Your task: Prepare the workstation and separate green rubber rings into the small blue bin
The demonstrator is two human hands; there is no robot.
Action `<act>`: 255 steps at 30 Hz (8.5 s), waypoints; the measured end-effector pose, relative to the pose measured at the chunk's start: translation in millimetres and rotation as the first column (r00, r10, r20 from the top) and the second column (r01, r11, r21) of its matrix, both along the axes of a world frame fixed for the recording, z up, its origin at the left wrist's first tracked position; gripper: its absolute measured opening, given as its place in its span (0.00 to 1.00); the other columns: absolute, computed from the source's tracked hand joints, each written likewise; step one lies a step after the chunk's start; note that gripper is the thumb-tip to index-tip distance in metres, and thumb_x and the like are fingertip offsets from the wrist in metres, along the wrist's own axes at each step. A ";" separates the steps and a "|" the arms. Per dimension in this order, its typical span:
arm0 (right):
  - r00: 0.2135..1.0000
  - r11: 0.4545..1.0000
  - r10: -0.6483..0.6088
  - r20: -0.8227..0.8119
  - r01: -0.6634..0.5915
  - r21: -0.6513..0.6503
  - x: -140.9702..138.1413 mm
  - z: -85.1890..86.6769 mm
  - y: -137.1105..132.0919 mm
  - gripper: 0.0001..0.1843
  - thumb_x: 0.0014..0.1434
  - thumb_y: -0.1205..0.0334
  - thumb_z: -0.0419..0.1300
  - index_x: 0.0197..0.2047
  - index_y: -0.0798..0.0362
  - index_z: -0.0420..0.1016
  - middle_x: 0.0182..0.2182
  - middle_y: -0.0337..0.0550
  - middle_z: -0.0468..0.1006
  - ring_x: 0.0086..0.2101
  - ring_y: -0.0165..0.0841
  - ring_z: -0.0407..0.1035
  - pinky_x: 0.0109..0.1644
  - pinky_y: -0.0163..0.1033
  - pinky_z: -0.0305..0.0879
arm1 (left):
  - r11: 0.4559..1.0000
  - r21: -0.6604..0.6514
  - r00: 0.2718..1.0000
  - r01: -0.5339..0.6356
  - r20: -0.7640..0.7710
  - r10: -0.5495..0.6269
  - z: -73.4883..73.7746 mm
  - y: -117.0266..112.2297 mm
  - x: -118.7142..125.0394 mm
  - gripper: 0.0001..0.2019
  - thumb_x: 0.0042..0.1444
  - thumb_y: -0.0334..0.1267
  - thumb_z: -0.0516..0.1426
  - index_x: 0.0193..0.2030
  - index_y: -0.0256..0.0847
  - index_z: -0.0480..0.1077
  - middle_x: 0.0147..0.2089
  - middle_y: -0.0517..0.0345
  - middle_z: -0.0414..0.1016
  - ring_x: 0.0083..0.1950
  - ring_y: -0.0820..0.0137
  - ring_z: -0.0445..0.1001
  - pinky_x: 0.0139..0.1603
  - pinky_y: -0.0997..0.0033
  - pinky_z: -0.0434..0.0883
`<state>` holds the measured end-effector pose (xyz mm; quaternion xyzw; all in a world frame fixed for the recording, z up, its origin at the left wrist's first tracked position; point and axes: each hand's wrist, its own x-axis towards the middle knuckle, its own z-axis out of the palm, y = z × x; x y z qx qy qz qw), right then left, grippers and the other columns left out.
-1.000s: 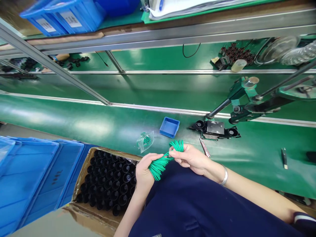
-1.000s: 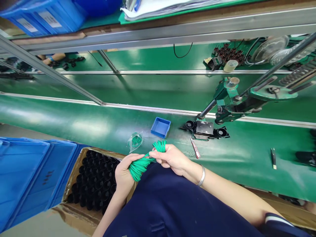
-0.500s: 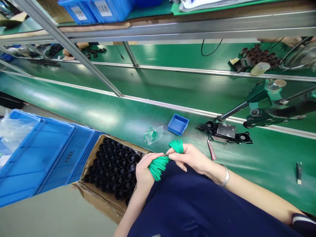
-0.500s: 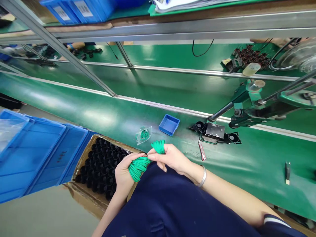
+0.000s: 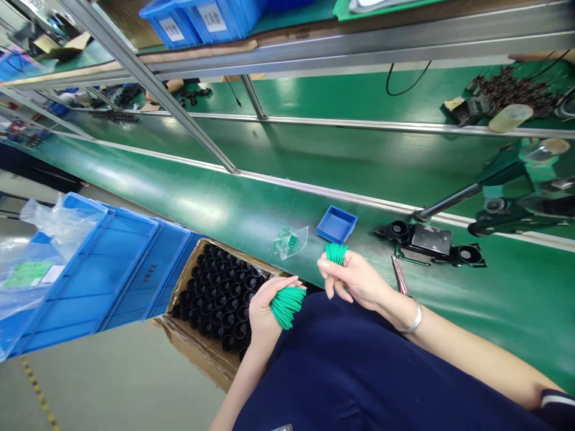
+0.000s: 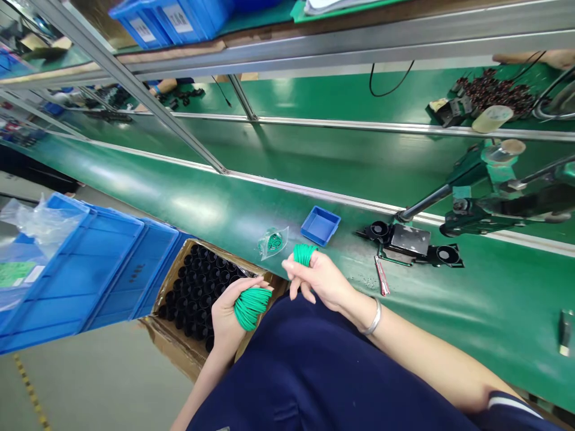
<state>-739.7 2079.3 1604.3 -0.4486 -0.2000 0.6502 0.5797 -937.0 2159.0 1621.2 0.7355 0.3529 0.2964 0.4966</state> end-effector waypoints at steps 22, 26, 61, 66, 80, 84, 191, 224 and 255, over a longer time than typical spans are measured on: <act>0.973 0.995 -0.023 -0.230 -0.001 -0.101 -1.1 -1.1 7.0 0.19 0.55 0.48 0.69 0.34 0.56 0.72 0.16 0.29 0.62 0.16 0.19 0.46 0.19 0.31 0.36 | 0.980 -0.102 0.982 0.170 0.098 -0.160 -11.5 23.7 10.4 0.13 0.59 0.35 0.62 0.51 0.48 0.79 0.45 0.53 0.82 0.44 0.63 0.82 0.48 0.63 0.79; 0.976 0.978 -0.198 -0.095 0.190 -0.085 6.7 0.4 11.0 0.21 0.62 0.42 0.59 0.39 0.53 0.72 0.15 0.31 0.68 0.12 0.20 0.48 0.16 0.30 0.36 | 0.983 -0.172 0.992 0.067 0.117 -0.047 -6.4 24.0 14.4 0.13 0.57 0.30 0.62 0.48 0.45 0.80 0.44 0.54 0.82 0.43 0.64 0.82 0.49 0.63 0.79; 0.972 0.985 -0.161 -0.171 0.146 -0.098 25.0 -8.6 3.8 0.19 0.61 0.45 0.63 0.39 0.55 0.73 0.17 0.35 0.71 0.13 0.19 0.51 0.17 0.30 0.37 | 0.994 -0.092 0.997 0.058 0.055 -0.053 -15.1 13.0 30.9 0.12 0.57 0.29 0.62 0.47 0.45 0.80 0.45 0.55 0.82 0.44 0.63 0.82 0.51 0.61 0.78; 0.993 0.996 -0.078 -0.094 0.074 -0.040 21.8 -9.3 2.9 0.18 0.58 0.46 0.65 0.37 0.54 0.71 0.16 0.34 0.73 0.14 0.22 0.57 0.18 0.29 0.48 | 0.999 -0.003 0.997 0.041 -0.061 -0.041 -12.7 12.6 31.8 0.15 0.56 0.30 0.63 0.50 0.47 0.79 0.43 0.57 0.82 0.44 0.65 0.81 0.51 0.64 0.77; 0.992 0.993 0.112 0.051 -0.110 -0.032 19.3 -10.9 3.8 0.19 0.57 0.45 0.66 0.34 0.55 0.73 0.13 0.28 0.64 0.15 0.21 0.52 0.20 0.31 0.46 | 0.993 0.029 0.986 0.111 -0.127 -0.106 -13.2 14.9 36.4 0.17 0.57 0.33 0.63 0.53 0.48 0.78 0.47 0.55 0.82 0.46 0.64 0.81 0.51 0.64 0.78; 0.996 0.995 -0.087 -0.037 0.085 -0.056 28.3 -12.5 7.3 0.20 0.58 0.43 0.65 0.37 0.53 0.71 0.17 0.29 0.68 0.15 0.20 0.51 0.18 0.29 0.43 | 0.984 -0.170 0.998 0.056 0.032 -0.051 -16.1 14.2 35.7 0.17 0.57 0.34 0.63 0.54 0.45 0.78 0.49 0.51 0.81 0.46 0.61 0.82 0.51 0.58 0.79; 0.964 0.972 0.232 0.131 -0.233 -0.001 -6.2 -13.3 16.1 0.18 0.54 0.48 0.68 0.35 0.55 0.74 0.13 0.29 0.67 0.14 0.24 0.59 0.20 0.30 0.55 | 0.992 -0.003 0.950 0.128 -0.287 -0.123 -20.3 26.6 27.9 0.10 0.66 0.42 0.54 0.39 0.41 0.75 0.34 0.60 0.78 0.35 0.71 0.75 0.42 0.70 0.71; 0.992 0.989 -0.127 -0.020 0.125 -0.085 25.8 -7.6 24.7 0.19 0.57 0.47 0.67 0.40 0.55 0.73 0.18 0.31 0.71 0.14 0.20 0.55 0.16 0.28 0.46 | 0.961 -0.232 0.989 0.150 0.024 -0.148 -22.7 29.6 17.9 0.18 0.63 0.30 0.53 0.58 0.46 0.72 0.46 0.53 0.80 0.41 0.67 0.81 0.45 0.65 0.78; 0.949 0.978 0.182 -0.259 -0.201 -0.048 14.9 -6.0 17.1 0.18 0.50 0.55 0.72 0.25 0.55 0.68 0.16 0.30 0.66 0.16 0.22 0.60 0.19 0.30 0.54 | 0.728 0.595 0.940 0.340 -0.204 -0.273 -24.6 38.5 14.9 0.33 0.60 0.22 0.57 0.69 0.52 0.61 0.55 0.53 0.78 0.52 0.67 0.79 0.53 0.70 0.76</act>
